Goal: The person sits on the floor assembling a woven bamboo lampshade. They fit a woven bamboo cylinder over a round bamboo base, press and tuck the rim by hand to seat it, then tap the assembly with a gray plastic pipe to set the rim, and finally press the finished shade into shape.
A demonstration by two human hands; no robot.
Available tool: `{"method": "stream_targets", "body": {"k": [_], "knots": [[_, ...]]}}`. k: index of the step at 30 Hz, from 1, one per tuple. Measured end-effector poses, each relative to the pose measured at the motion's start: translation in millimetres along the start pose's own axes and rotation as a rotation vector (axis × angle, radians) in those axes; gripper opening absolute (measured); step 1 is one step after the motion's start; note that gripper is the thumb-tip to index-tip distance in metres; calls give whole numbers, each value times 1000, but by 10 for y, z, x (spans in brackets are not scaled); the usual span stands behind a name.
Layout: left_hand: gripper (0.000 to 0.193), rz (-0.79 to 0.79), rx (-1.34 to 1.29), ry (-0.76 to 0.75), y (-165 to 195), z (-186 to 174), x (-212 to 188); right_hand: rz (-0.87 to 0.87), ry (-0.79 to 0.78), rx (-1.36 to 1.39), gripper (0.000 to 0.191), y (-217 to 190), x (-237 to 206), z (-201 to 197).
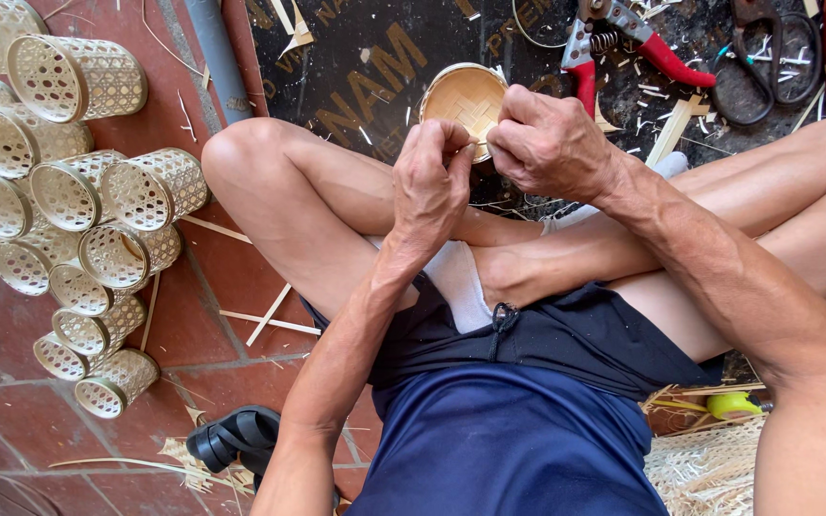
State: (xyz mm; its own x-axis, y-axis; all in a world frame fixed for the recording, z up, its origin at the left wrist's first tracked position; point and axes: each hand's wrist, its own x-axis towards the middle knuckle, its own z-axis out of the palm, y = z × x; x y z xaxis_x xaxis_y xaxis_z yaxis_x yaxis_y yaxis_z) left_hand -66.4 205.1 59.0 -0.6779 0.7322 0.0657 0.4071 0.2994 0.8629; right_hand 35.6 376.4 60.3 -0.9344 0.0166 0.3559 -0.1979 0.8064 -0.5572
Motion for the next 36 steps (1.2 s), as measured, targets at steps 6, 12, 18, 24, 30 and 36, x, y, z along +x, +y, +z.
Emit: {"method": "stream_targets", "body": {"k": [6, 12, 18, 24, 30, 36], "knots": [[18, 17, -31, -6, -20, 3, -20, -1, -74, 48, 16, 8, 42, -82], [19, 84, -16, -16, -108, -5, -36, -4, -147, 146, 11, 74, 92, -148], [20, 172, -29, -40, -159, -31, -29, -22, -191, 120, 16, 90, 120, -162], [20, 293, -69, -61, -131, -73, 1, -31, -205, 109, 17, 49, 106, -204], [26, 432, 11, -42, -64, -86, -27, 36, -200, 85, 17, 25, 53, -212], [28, 354, 25, 29, -64, 7, -95, 23, -141, 139, 14, 46, 3, -190]]}}
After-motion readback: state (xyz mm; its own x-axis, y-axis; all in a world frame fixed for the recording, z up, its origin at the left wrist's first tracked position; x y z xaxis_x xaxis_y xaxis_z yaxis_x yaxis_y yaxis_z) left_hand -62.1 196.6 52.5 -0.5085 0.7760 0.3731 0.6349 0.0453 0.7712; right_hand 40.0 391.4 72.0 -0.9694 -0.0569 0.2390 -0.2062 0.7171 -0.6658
